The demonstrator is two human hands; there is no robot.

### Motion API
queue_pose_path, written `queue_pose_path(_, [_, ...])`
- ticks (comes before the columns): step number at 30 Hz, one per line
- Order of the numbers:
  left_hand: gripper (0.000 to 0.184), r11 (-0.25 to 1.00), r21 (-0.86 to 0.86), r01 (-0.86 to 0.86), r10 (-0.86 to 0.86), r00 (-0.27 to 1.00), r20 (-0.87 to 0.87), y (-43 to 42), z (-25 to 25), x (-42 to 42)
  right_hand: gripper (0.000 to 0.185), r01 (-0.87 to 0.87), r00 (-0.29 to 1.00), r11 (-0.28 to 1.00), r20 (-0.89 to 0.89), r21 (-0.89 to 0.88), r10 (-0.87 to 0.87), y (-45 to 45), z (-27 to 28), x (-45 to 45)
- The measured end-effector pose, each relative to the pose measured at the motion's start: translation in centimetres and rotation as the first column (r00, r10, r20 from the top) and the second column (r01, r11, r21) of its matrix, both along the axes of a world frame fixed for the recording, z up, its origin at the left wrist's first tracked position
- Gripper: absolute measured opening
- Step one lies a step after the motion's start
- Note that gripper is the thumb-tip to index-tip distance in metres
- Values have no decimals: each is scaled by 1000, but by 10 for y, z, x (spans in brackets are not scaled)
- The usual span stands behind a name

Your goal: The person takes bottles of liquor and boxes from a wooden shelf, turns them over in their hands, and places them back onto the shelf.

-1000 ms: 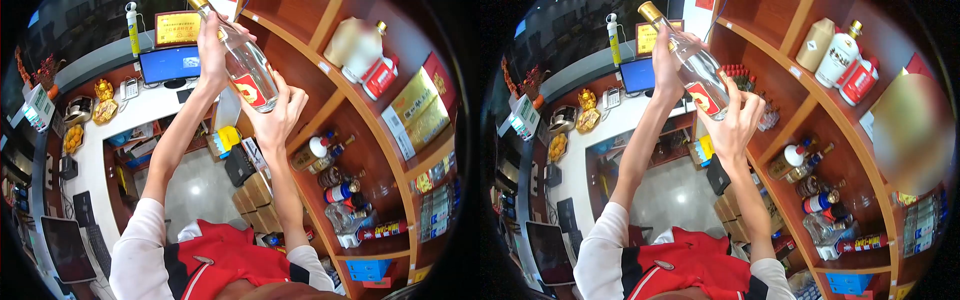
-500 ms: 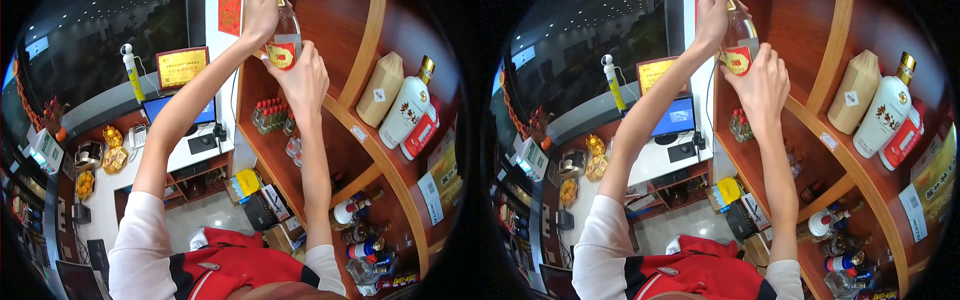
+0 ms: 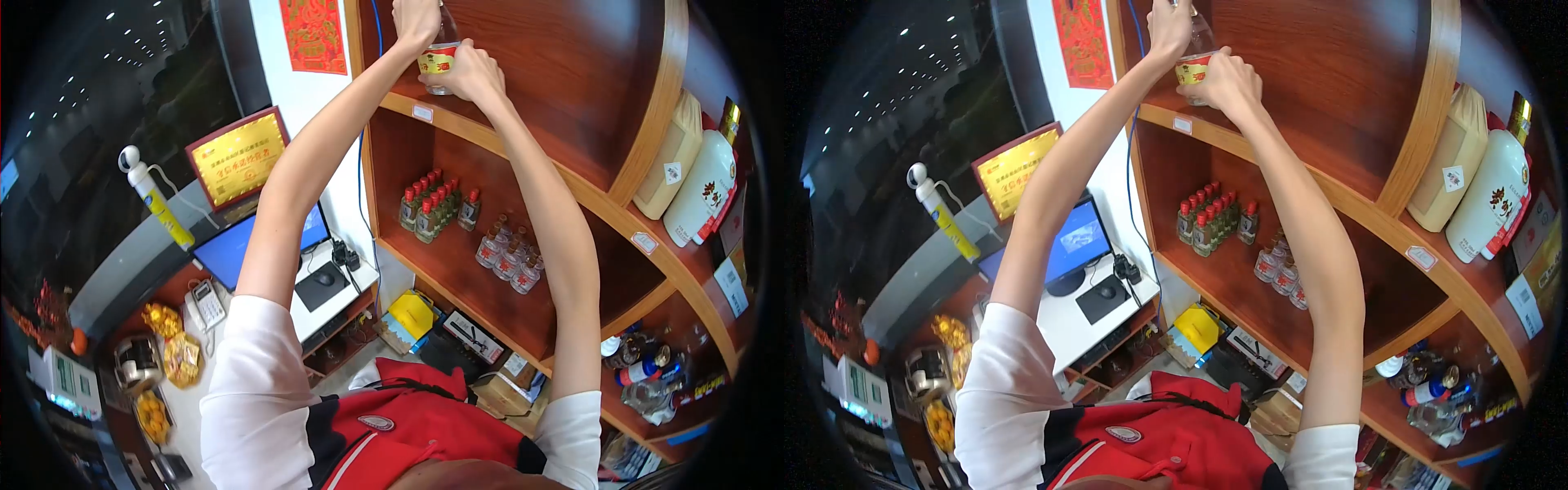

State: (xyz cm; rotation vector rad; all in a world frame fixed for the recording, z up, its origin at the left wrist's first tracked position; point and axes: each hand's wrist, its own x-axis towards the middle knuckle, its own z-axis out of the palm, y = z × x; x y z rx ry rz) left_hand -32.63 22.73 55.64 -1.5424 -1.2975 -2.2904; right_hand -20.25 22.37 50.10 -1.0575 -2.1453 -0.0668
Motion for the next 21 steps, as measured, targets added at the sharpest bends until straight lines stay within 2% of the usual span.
queue_pose_path(1, [34,1000,13,12,-12,1000,-21,14,-3,-8,100,34,999,995,16,-89,-33,8,3,-9])
queue_pose_path(4, [35,999,-43,12,-14,999,-39,37,-3,-19,104,71,997,982,1,-176,-72,41,3,-31])
queue_pose_path(5, [30,986,-167,27,-34,999,-38,35,0,-18,108,72,997,974,-7,-216,-75,51,3,-36])
queue_pose_path(6, [48,975,-90,-205,176,951,-253,67,-3,-38,110,75,997,969,-10,-237,-80,64,3,-42])
queue_pose_path(8, [55,994,-96,-52,29,973,-231,84,-6,-44,113,92,994,956,-28,-279,-104,86,1,-51])
queue_pose_path(12, [53,993,-104,-48,17,962,-274,119,-7,-51,115,116,989,924,-38,-365,-140,117,1,-65])
queue_pose_path(15, [56,992,-103,-79,42,946,-320,140,-10,-53,107,115,985,915,-76,-386,-156,133,-1,-74])
queue_pose_path(17, [57,982,24,-185,182,925,-335,156,-14,-57,101,113,982,912,-94,-395,-163,145,-3,-78])
queue_pose_path(18, [57,984,28,-175,174,926,-334,156,-13,-56,101,122,981,912,-94,-392,-172,148,-1,-82])
queue_pose_path(20, [54,949,47,-313,305,862,-404,157,-17,-57,99,170,977,922,-61,-349,-204,153,-2,-90])
queue_pose_path(21, [50,938,62,-342,336,848,-411,163,-18,-55,78,185,968,930,-106,-318,-229,148,-4,-91])
